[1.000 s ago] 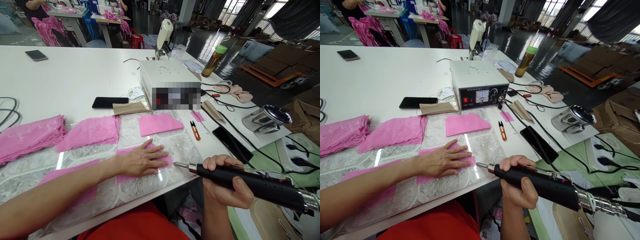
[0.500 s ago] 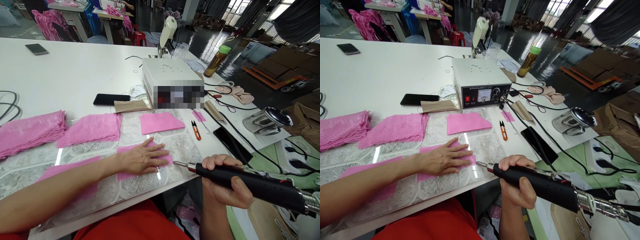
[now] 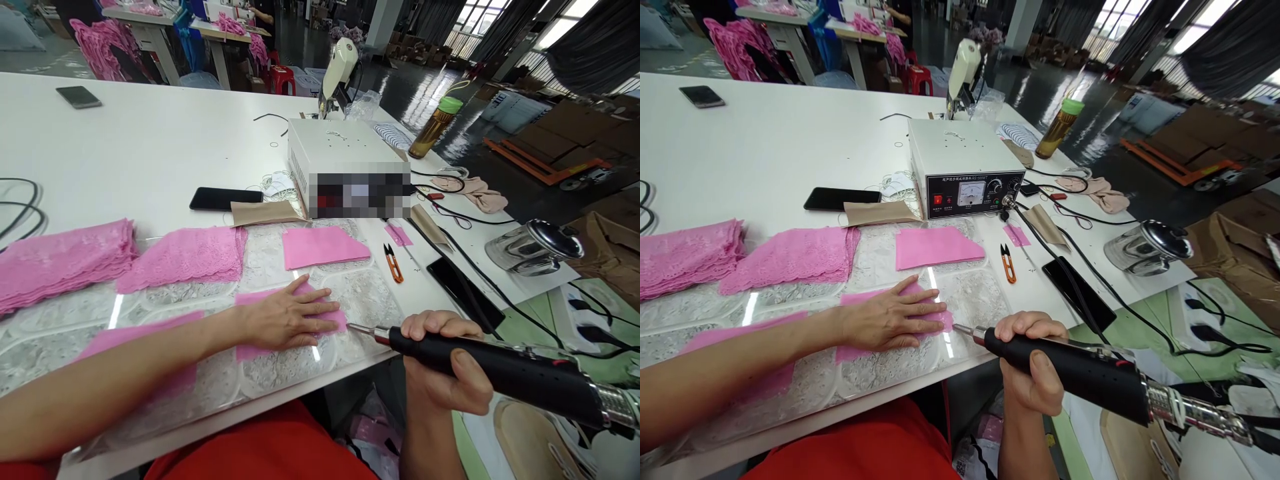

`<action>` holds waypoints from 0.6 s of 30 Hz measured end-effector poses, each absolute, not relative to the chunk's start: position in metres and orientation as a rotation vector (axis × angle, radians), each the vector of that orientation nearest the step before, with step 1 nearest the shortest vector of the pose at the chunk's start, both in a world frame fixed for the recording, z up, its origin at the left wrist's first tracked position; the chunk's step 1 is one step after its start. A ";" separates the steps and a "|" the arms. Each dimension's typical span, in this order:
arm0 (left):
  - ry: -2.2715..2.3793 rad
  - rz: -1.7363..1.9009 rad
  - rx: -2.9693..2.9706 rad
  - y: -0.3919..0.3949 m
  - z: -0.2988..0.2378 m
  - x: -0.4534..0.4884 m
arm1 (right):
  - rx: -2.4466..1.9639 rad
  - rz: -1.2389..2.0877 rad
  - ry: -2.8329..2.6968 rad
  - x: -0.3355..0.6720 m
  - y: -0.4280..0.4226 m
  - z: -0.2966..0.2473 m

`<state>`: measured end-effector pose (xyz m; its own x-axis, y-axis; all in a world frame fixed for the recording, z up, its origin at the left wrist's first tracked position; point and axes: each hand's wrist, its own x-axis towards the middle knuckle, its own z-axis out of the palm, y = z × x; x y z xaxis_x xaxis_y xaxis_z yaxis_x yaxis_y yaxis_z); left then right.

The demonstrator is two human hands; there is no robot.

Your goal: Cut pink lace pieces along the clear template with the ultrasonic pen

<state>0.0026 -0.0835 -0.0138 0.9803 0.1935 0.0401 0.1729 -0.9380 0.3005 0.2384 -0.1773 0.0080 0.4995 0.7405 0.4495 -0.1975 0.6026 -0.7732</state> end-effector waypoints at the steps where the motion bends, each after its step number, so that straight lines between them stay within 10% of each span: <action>1: 0.268 0.105 2.830 -0.083 -0.015 0.003 | -0.723 0.633 -0.874 0.239 -0.177 0.008; 18: 0.325 0.223 2.793 -0.086 0.008 -0.016 | -0.798 0.530 -0.799 0.238 -0.185 0.022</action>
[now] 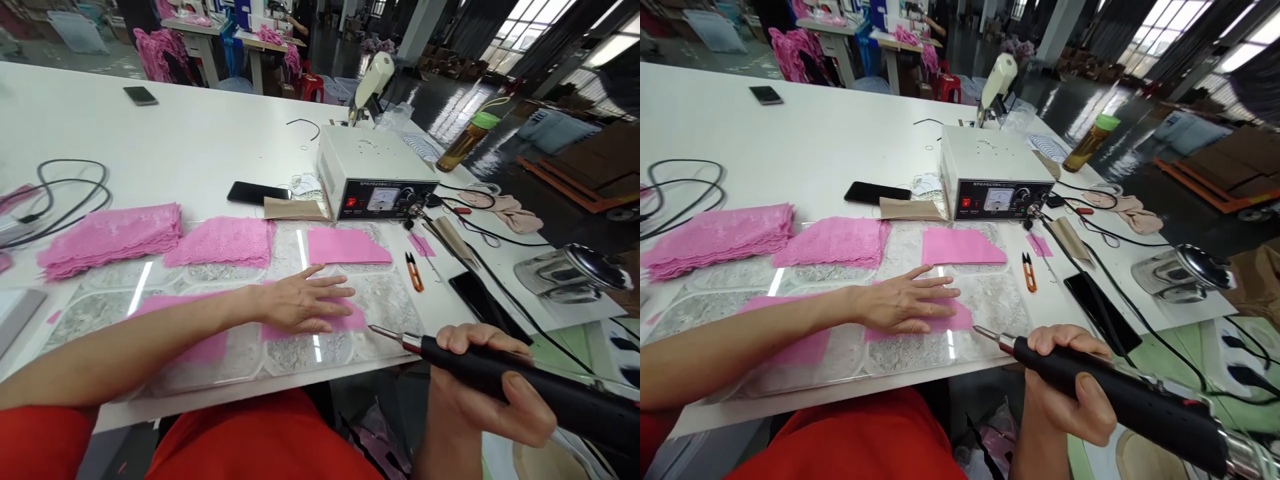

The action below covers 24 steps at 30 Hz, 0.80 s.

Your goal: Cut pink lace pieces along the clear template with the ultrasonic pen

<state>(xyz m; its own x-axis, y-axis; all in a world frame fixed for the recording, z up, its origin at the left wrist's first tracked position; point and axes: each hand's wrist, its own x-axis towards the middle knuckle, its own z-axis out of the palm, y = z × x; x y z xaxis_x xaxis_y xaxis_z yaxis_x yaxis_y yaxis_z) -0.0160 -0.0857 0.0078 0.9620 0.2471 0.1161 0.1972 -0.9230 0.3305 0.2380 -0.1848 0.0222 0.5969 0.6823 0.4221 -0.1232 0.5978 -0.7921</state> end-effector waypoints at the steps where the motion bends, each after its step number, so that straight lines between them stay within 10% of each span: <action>1: 0.355 0.222 2.791 -0.088 0.010 -0.025 | -0.805 0.540 -0.792 0.236 -0.187 0.022; 24: 0.793 0.053 2.622 -0.147 0.002 -0.120 | -0.594 1.084 -1.089 0.125 -0.177 0.014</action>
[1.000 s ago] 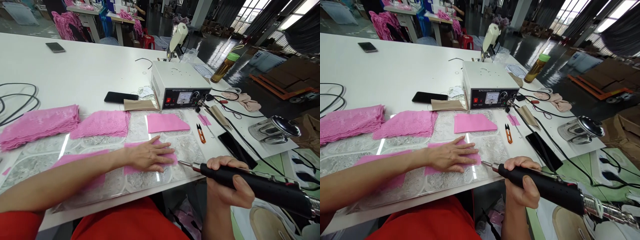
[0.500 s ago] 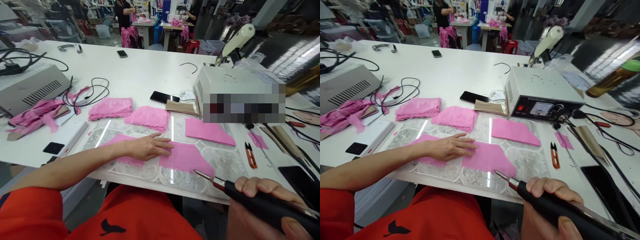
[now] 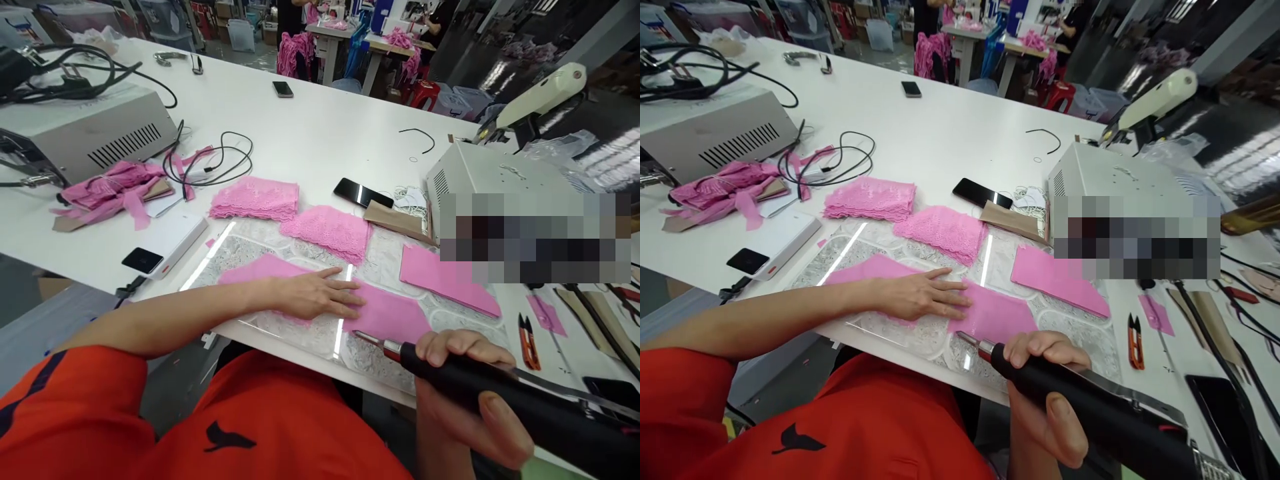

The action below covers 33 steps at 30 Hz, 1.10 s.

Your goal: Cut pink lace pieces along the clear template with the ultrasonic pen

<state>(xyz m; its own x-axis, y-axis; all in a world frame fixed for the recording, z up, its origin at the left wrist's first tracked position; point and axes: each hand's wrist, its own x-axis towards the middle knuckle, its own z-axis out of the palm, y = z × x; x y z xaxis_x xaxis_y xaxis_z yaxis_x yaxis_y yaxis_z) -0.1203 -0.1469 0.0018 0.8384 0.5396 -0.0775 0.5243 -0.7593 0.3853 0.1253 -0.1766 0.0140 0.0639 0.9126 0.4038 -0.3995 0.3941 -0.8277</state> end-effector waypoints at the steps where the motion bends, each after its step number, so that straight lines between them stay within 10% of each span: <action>1: 0.793 0.064 2.621 -0.147 0.002 -0.120 | -0.592 1.084 -1.093 0.123 -0.176 0.015; 33: 0.753 0.242 2.681 -0.148 -0.008 -0.119 | -0.605 1.071 -1.113 0.109 -0.175 0.013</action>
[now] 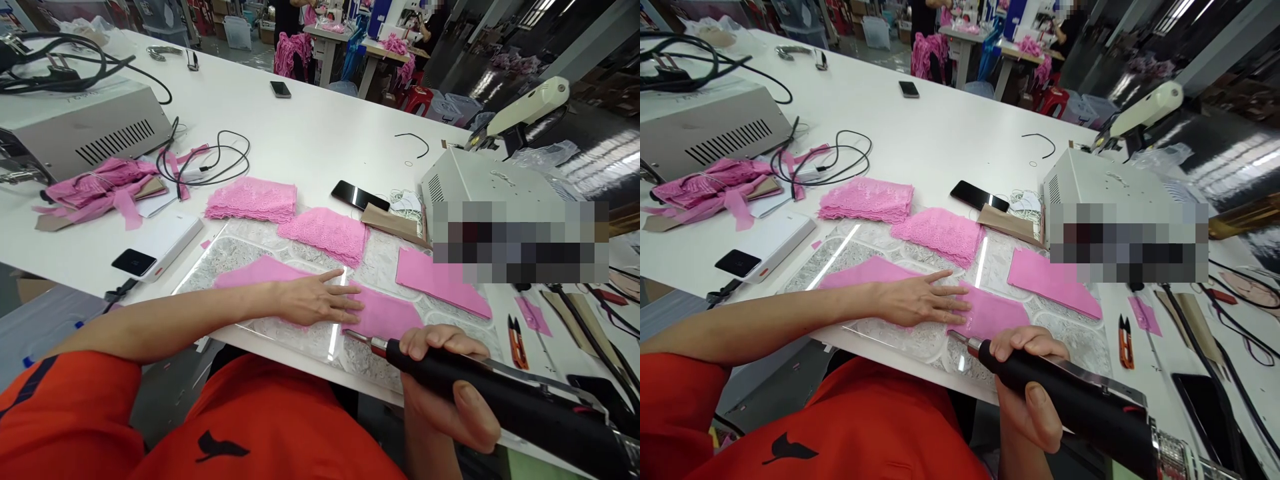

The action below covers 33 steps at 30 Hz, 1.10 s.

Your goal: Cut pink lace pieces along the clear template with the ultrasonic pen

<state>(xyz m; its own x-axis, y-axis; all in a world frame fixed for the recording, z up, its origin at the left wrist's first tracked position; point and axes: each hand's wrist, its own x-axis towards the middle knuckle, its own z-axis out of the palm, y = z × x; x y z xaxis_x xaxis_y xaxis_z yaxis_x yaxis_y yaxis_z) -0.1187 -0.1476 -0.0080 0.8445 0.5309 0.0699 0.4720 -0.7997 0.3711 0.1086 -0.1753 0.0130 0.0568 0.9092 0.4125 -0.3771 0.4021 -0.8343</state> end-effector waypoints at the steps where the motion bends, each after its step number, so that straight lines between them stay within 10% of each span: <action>1: 0.750 0.239 2.685 -0.147 -0.008 -0.119 | -0.603 1.068 -1.115 0.108 -0.175 0.013; 33: 1.027 0.343 2.609 -0.226 -0.013 -0.197 | -0.530 1.250 -1.187 0.083 -0.193 0.014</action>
